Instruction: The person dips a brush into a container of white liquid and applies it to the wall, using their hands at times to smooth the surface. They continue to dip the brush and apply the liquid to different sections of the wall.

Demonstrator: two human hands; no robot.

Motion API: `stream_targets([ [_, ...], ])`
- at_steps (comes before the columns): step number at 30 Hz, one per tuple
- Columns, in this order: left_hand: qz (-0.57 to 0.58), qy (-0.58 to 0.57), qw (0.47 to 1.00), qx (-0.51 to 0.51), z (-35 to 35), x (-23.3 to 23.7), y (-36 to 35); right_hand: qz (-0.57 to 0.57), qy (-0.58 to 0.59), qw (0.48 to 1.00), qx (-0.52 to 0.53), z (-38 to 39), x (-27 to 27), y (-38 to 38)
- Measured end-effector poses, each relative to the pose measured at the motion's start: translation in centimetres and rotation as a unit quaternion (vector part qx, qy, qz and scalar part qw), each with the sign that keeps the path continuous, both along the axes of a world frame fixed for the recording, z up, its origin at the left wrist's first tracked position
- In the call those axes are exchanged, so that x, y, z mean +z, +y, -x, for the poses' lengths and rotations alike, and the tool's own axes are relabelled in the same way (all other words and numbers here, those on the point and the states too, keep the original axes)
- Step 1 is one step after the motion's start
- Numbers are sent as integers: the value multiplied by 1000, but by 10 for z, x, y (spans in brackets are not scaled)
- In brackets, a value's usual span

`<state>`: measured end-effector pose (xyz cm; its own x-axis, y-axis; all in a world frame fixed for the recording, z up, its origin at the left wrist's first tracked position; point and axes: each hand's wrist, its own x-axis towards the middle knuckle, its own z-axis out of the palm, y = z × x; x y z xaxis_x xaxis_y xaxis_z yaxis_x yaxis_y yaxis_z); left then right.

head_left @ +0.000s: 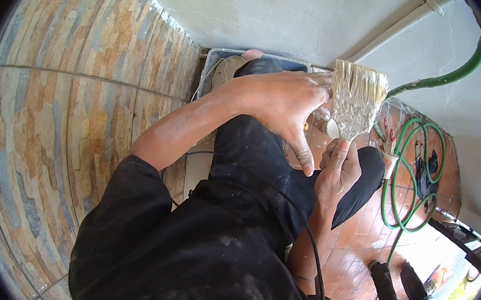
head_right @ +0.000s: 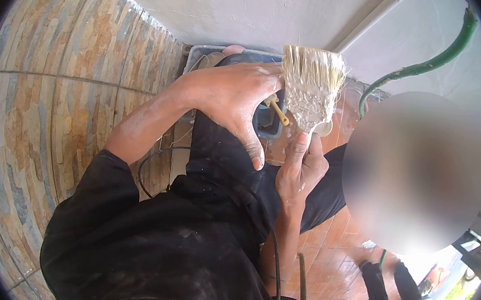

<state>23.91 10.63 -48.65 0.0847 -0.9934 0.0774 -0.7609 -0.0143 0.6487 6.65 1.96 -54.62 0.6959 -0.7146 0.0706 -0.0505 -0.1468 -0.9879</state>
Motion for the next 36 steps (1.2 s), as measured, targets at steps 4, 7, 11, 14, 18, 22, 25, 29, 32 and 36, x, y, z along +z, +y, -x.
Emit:
stream_targets([
  [4,-23,10,1000,15,0,1,-1,-23,4,1000,-1,2,0,0],
  [7,-62,18,997,32,-2,9,-1,-15,3,1000,-9,3,-3,-1],
  [11,-130,35,989,54,-3,14,-2,22,21,999,-14,6,-2,-2],
  [14,-132,-2,988,83,1,19,-2,112,63,991,-24,5,6,-3],
  [18,-140,-7,985,96,2,18,0,167,71,983,-34,8,4,-3],
  [22,-73,-25,994,82,0,12,-1,194,87,977,-32,7,8,-1],
  [25,-89,-16,993,78,0,6,-1,198,67,977,-39,6,8,2],
  [29,-54,-20,995,78,-1,2,1,184,89,979,-15,13,9,-3],
  [32,-226,7,971,79,-2,13,-3,152,80,985,7,17,7,-6],
  [36,-145,10,987,74,1,6,2,-170,-32,985,22,19,9,-7],
])
